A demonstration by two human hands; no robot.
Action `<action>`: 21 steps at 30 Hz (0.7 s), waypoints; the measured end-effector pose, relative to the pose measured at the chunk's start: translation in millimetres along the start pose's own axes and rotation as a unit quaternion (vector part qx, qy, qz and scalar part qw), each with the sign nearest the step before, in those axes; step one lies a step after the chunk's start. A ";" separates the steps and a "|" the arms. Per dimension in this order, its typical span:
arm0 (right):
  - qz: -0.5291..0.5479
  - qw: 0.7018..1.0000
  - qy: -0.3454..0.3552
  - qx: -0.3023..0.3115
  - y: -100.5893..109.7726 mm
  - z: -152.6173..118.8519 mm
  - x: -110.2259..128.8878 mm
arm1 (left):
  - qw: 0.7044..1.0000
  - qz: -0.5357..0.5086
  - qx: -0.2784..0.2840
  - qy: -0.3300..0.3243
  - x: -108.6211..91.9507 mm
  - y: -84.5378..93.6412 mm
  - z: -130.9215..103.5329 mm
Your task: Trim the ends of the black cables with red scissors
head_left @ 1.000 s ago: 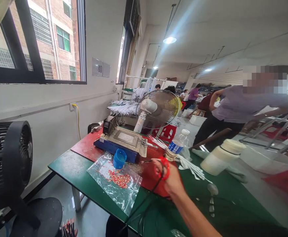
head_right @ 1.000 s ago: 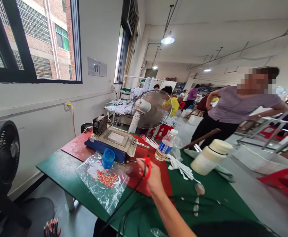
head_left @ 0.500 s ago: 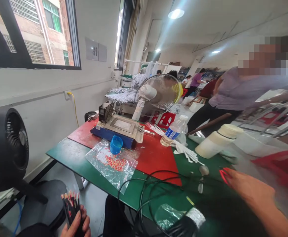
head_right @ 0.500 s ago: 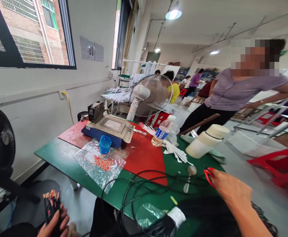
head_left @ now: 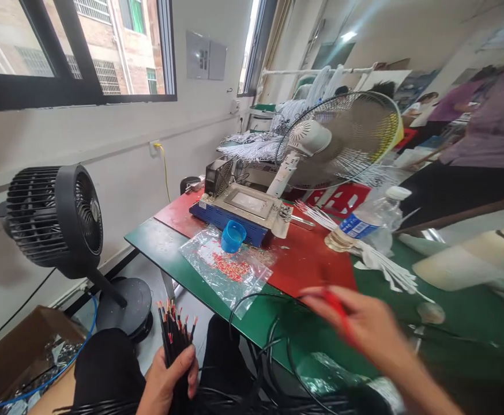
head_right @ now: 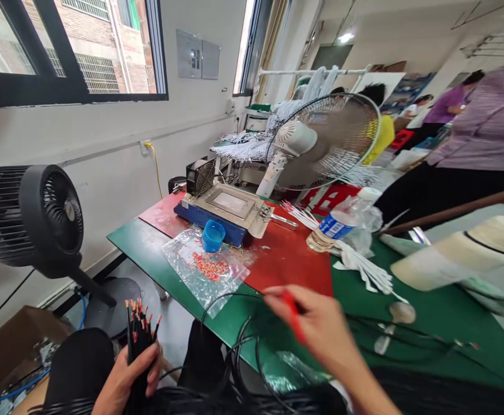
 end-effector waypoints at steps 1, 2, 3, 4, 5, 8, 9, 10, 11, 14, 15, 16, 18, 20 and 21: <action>0.093 0.992 -0.007 0.083 -38.9 -0.2 22.5 | 1.000 0.010 0.001 -0.005 0.4 -3.2 -2.7; 0.179 0.971 -0.017 0.157 -75.3 -2.4 43.2 | 1.000 0.022 0.001 -0.009 1.2 -5.5 -5.6; 0.255 0.943 -0.034 0.211 -106.9 -6.0 60.0 | 0.999 0.033 0.000 -0.011 2.4 -6.8 -8.7; 0.318 0.910 -0.066 0.256 -134.0 -11.2 71.5 | 0.999 0.042 -0.002 -0.010 4.4 -7.2 -11.4; 0.367 0.879 -0.089 0.289 -155.3 -16.6 79.4 | 0.999 0.049 -0.003 -0.007 6.9 -6.7 -13.7; 0.426 0.834 -0.115 0.331 -188.6 -28.3 82.1 | 0.999 0.048 0.005 -0.002 14.6 -2.1 -15.7; 0.430 0.833 -0.111 0.330 -191.8 -29.5 79.0 | 0.999 0.036 -0.002 -0.009 15.6 1.3 -15.0; 0.430 0.837 -0.104 0.323 -192.6 -29.4 75.0 | 0.999 0.015 -0.019 -0.021 15.2 5.8 -14.1; 0.429 0.842 -0.098 0.313 -191.9 -28.2 70.8 | 0.998 -0.013 -0.046 -0.037 13.6 11.3 -13.4; 0.414 0.860 -0.097 0.281 -188.1 -23.1 58.1 | 0.981 -0.092 -0.141 -0.092 2.7 26.3 -16.5; 0.409 0.865 -0.098 0.274 -187.6 -21.7 54.6 | 0.977 -0.090 -0.162 -0.110 -2.6 27.8 -18.9; 0.405 0.868 -0.096 0.271 -187.9 -20.9 51.9 | 0.974 -0.067 -0.174 -0.126 -8.3 26.9 -21.6; 0.401 0.870 -0.086 0.272 -189.8 -20.7 49.2 | 0.973 0.016 -0.182 -0.144 -17.9 19.5 -25.3; 0.408 0.868 -0.071 0.274 -192.0 -22.0 50.5 | 0.973 0.109 -0.149 -0.137 -21.2 6.8 -24.3; 0.416 0.863 -0.061 0.280 -193.2 -23.4 53.0 | 0.975 0.137 -0.120 -0.126 -20.0 0.3 -22.1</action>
Point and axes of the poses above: each hand's wrist, its own z-axis towards the middle knuckle, its own y-axis out of the back of the hand, x = y × z, the point moved 5 cm from there along z, towards the middle knuckle, and after that the axes turned 14 degrees about y, right-handed, at the moved point
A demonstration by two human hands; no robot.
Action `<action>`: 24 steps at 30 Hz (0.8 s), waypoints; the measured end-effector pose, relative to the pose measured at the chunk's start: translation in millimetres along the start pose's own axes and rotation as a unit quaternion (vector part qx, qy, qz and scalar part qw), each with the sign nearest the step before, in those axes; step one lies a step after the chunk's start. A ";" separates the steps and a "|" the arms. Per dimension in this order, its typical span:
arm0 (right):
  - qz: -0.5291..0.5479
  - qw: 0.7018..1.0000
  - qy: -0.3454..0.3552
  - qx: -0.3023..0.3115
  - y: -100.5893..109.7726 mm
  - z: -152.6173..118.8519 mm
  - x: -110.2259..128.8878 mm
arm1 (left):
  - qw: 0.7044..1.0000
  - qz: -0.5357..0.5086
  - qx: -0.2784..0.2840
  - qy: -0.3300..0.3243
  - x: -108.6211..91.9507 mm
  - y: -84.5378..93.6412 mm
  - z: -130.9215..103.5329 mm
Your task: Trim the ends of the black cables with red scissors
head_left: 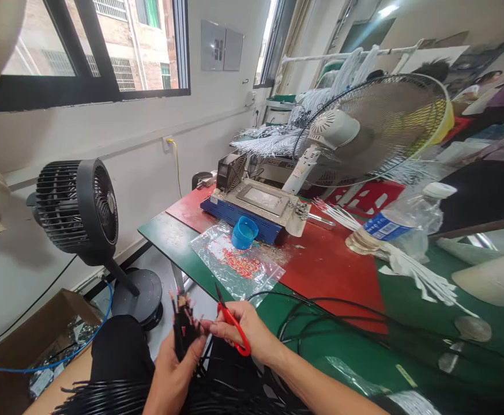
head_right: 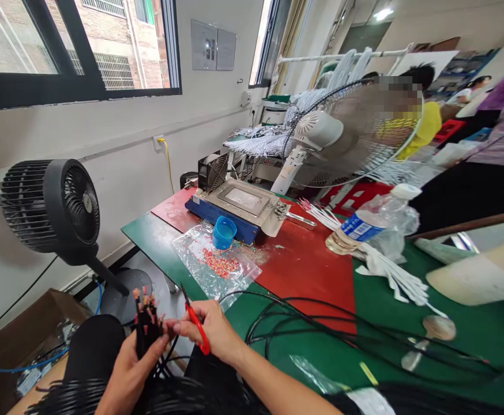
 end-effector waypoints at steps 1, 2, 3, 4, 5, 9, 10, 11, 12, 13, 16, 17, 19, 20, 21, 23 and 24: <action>0.007 1.000 0.009 0.011 -3.5 -0.3 0.9 | 0.999 0.010 0.030 0.007 1.1 -6.2 0.8; 0.012 1.000 0.019 0.017 -6.6 -0.5 2.3 | 0.998 0.006 0.053 0.014 2.9 -11.1 2.0; 0.014 0.999 0.028 0.017 -9.1 -0.7 3.7 | 0.997 -0.005 0.066 0.025 5.3 -14.6 3.6; 0.012 0.999 0.034 0.012 -10.8 -0.7 4.4 | 0.997 -0.020 0.071 0.034 7.5 -16.5 5.3; 0.007 0.999 0.036 0.000 -11.4 -0.5 4.3 | 0.996 -0.034 0.068 0.041 9.1 -17.3 6.9; -0.021 0.999 -0.007 -0.027 -7.8 1.2 -0.6 | 0.991 -0.100 0.049 0.075 10.6 -14.6 11.3; -0.052 0.999 -0.005 -0.013 -6.4 1.8 1.0 | 0.989 -0.121 0.038 0.082 9.7 -12.6 11.8; -0.096 0.995 0.010 0.009 -5.3 2.4 4.6 | 0.986 -0.139 0.025 0.086 8.6 -10.3 12.1; -0.148 0.988 0.029 0.039 -5.0 2.5 9.4 | 0.984 -0.153 0.013 0.086 7.0 -8.1 12.3; -0.200 0.976 0.047 0.069 -5.2 2.0 14.2 | 0.983 -0.166 0.003 0.083 5.4 -6.3 12.5; -0.297 0.943 0.054 0.139 -8.3 -2.1 22.0 | 0.978 -0.193 -0.014 0.081 3.3 -3.3 13.7; -0.314 0.936 0.046 0.155 -9.9 -3.6 22.1 | 0.976 -0.201 -0.013 0.084 3.4 -3.4 14.4; -0.339 0.924 0.037 0.174 -12.9 -5.4 20.1 | 0.973 -0.211 -0.013 0.092 4.3 -3.7 15.7; -0.348 0.919 0.032 0.180 -13.9 -5.7 18.3 | 0.972 -0.214 -0.013 0.094 4.7 -3.8 16.4; -0.355 0.916 0.027 0.183 -14.4 -5.5 16.2 | 0.972 -0.214 -0.014 0.095 5.1 -3.6 17.0; -0.361 0.913 0.022 0.187 -14.5 -4.6 12.6 | 0.974 -0.207 -0.016 0.096 5.6 -2.7 18.1; -0.358 0.914 0.022 0.189 -14.3 -4.0 11.3 | 0.974 -0.204 -0.015 0.097 6.1 -2.0 18.6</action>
Point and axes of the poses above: each hand's wrist, its own z-axis towards the middle knuckle, its own y-axis out of the back of the hand, x = y × z, the point moved 5 cm from there along z, towards the middle knuckle, and after that the axes turned 14 degrees about y, right-handed, at the moved point
